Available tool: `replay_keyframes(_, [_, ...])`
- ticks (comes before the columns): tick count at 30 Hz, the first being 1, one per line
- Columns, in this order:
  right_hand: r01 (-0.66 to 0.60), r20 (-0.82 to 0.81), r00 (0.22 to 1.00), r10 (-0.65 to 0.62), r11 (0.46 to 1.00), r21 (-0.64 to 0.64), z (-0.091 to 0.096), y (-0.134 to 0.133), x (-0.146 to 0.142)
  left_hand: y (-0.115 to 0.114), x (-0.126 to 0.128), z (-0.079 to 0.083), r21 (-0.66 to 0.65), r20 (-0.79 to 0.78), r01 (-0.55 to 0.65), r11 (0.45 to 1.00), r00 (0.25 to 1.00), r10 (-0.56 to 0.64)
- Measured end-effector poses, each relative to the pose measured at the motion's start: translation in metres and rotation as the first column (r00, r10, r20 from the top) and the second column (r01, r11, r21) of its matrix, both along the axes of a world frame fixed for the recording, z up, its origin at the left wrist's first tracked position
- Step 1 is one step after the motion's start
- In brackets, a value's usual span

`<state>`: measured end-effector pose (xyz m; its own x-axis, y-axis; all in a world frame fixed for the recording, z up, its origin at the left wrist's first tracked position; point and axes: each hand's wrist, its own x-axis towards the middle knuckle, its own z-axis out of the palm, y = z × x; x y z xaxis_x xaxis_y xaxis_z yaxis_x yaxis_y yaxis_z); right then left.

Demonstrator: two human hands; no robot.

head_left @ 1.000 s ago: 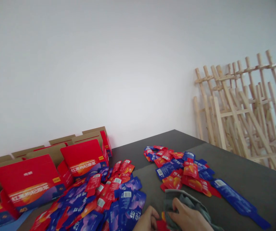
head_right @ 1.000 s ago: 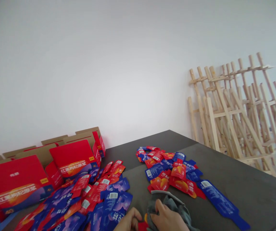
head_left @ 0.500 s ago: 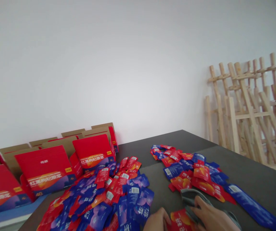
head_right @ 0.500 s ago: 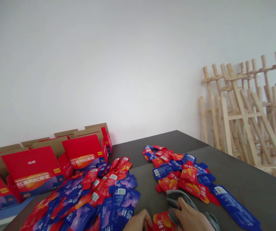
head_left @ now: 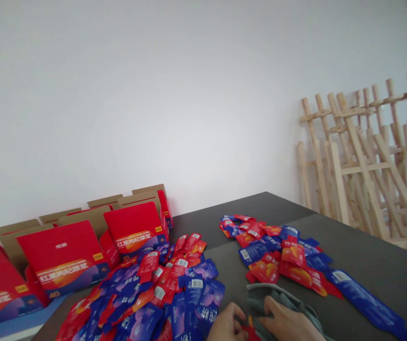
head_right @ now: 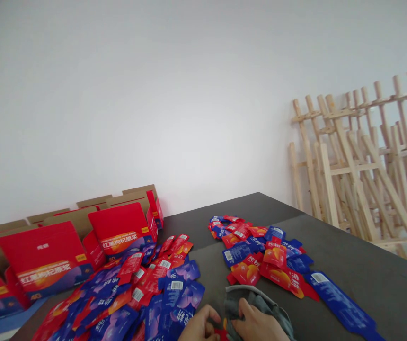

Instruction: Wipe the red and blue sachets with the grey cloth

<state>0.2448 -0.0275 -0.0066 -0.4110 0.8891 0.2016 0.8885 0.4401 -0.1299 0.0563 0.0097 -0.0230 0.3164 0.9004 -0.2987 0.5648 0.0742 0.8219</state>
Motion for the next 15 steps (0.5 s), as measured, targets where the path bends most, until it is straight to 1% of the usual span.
replay_keyframes(3, [0.073, 0.020, 0.997, -0.072, 0.995, -0.065, 0.010, -0.001, 0.011, -0.001, 0.000, 0.001, -0.003, 0.014, 0.006, 1.000, 1.000, -0.006])
replay_keyframes(5, [0.077, 0.053, 0.996, -0.073, 0.994, -0.082, 0.014, 0.000, 0.011, -0.002, 0.000, 0.003, -0.003, 0.021, 0.007, 1.000, 1.000, -0.007])
replay_keyframes(8, [0.020, 0.099, 0.995, -0.017, 0.999, -0.033, 0.013, 0.004, 0.000, -0.003, 0.000, 0.004, 0.027, 0.015, 0.003, 1.000, 1.000, -0.003])
replay_keyframes(12, [-0.113, 0.199, 0.975, 0.099, 0.992, 0.061, 0.006, 0.012, -0.017, -0.001, 0.001, 0.002, 0.032, -0.024, 0.010, 0.999, 1.000, -0.009])
replay_keyframes(15, [-0.183, 0.226, 0.962, 0.152, 0.975, 0.122, 0.005, 0.013, -0.017, 0.001, 0.001, -0.001, 0.035, -0.031, 0.017, 0.999, 0.999, -0.016])
